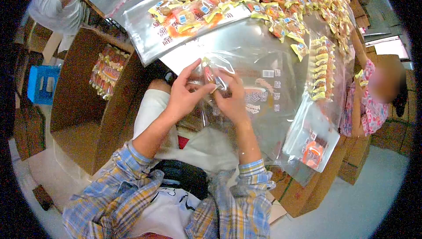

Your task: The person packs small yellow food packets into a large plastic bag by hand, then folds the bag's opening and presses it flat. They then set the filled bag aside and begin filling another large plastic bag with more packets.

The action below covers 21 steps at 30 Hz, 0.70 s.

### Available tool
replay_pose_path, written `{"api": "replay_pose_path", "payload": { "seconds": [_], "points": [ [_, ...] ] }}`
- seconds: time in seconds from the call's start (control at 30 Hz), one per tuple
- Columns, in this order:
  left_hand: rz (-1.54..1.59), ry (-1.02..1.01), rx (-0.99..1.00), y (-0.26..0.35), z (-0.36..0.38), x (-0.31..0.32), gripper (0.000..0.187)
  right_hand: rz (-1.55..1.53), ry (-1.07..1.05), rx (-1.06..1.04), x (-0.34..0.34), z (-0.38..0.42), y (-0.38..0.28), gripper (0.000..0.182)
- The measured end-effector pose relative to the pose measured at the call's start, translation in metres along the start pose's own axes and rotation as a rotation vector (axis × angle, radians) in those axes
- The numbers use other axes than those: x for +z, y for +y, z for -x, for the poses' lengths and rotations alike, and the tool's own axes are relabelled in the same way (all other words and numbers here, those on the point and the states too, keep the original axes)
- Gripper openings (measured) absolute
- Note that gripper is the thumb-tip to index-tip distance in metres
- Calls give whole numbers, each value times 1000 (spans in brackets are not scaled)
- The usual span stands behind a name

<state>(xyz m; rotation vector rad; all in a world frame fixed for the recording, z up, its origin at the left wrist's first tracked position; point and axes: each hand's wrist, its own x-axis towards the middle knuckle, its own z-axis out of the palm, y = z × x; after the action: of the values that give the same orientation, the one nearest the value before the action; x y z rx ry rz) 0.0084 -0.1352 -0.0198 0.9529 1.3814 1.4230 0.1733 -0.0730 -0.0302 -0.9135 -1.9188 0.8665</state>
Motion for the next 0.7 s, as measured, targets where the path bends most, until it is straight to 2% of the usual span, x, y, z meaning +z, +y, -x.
{"api": "replay_pose_path", "payload": {
  "seconds": [0.07, 0.1, 0.2, 0.23, 0.33, 0.37, 0.47, 0.5, 0.53, 0.6, 0.7],
  "points": [
    [-64, -47, 94, 11, 2, 4, 86, 127, 28, -43, 1, 1, -5, 44],
    [-11, -82, 51, 8, 0, 5, 93, 69, 63, -27, 6, -4, -6, 45],
    [-88, -132, 151, -2, -1, 3, 98, 149, 13, 10, 2, -15, -20, 45],
    [-179, -109, 173, 0, 3, 5, 100, 72, 26, -17, 5, -16, -11, 48],
    [-129, -39, 68, 14, 5, 7, 97, 115, -28, 26, 8, -24, -18, 55],
    [-155, 27, 86, 16, 6, 4, 85, 29, -85, 69, 7, -21, -4, 65],
    [-254, 180, 225, 5, 11, -15, 68, 299, -49, 15, 7, -16, -10, 71],
    [-274, 209, 254, -3, 14, -25, 54, 270, -87, 58, 1, -12, -14, 73],
    [-255, 228, 236, -11, 19, -35, 47, 321, -84, 38, -3, -5, -14, 72],
    [-340, 173, 187, -22, 33, -58, 42, 427, -77, -2, -11, 12, -10, 70],
    [-877, 81, 281, -54, 49, -92, 56, 544, -57, 41, -26, 51, -20, 63]
  ]
}}
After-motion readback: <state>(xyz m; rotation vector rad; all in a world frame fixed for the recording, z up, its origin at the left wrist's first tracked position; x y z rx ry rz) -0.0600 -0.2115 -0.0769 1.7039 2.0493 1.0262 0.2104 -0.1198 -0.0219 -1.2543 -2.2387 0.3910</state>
